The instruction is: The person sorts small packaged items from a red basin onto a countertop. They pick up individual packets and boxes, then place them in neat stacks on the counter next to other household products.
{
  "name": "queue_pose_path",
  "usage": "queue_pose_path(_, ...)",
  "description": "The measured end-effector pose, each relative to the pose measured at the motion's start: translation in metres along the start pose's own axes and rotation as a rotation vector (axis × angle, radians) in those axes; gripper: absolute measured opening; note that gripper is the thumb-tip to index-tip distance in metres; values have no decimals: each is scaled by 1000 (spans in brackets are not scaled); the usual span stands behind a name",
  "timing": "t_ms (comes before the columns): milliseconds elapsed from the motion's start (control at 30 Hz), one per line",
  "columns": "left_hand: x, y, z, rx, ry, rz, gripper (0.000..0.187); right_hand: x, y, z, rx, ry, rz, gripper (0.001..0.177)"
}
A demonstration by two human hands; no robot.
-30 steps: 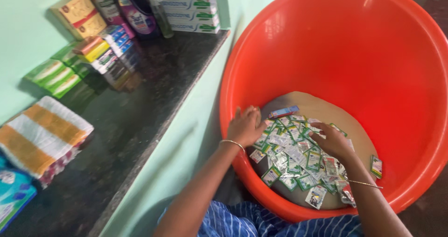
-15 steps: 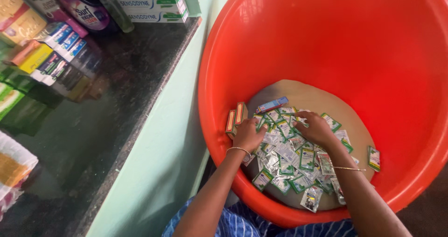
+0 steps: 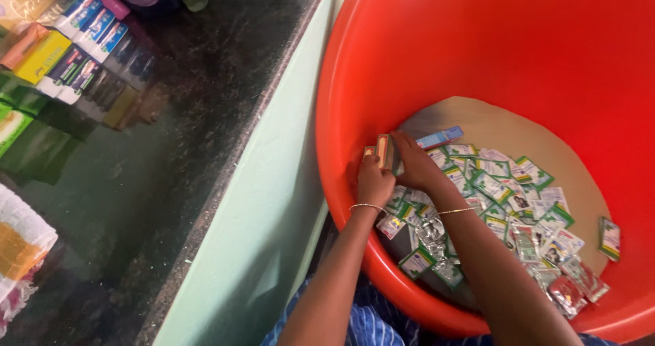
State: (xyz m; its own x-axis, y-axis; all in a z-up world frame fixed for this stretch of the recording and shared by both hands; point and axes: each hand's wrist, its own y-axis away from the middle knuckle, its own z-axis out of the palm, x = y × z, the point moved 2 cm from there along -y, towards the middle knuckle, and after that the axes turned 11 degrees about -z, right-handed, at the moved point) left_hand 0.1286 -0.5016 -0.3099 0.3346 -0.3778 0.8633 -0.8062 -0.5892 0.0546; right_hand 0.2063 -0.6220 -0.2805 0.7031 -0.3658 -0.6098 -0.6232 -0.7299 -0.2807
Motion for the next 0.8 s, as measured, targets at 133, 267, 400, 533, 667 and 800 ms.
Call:
queue_pose_path(133,-2,-1,4,-5,27,13,42,0,-12,23,68,34,-67,77)
queue_pose_path(267,2,2,0,-42,13,-14,42,0,-16,29,60,18,-19,75)
queue_pose_path(400,11,10,-4,-19,-13,12,41,-7,-11,21,116,38,19,66)
queue_pose_path(533,28,18,-12,-34,-48,-37,37,-24,2,5,117,38,43,71)
queue_pose_path(667,59,32,-33,-20,-96,-23,35,-47,15,-27,210,81,-4,73)
queue_pose_path(800,89,50,-65,-5,25,59,35,-84,20,-64,288,113,-37,82)
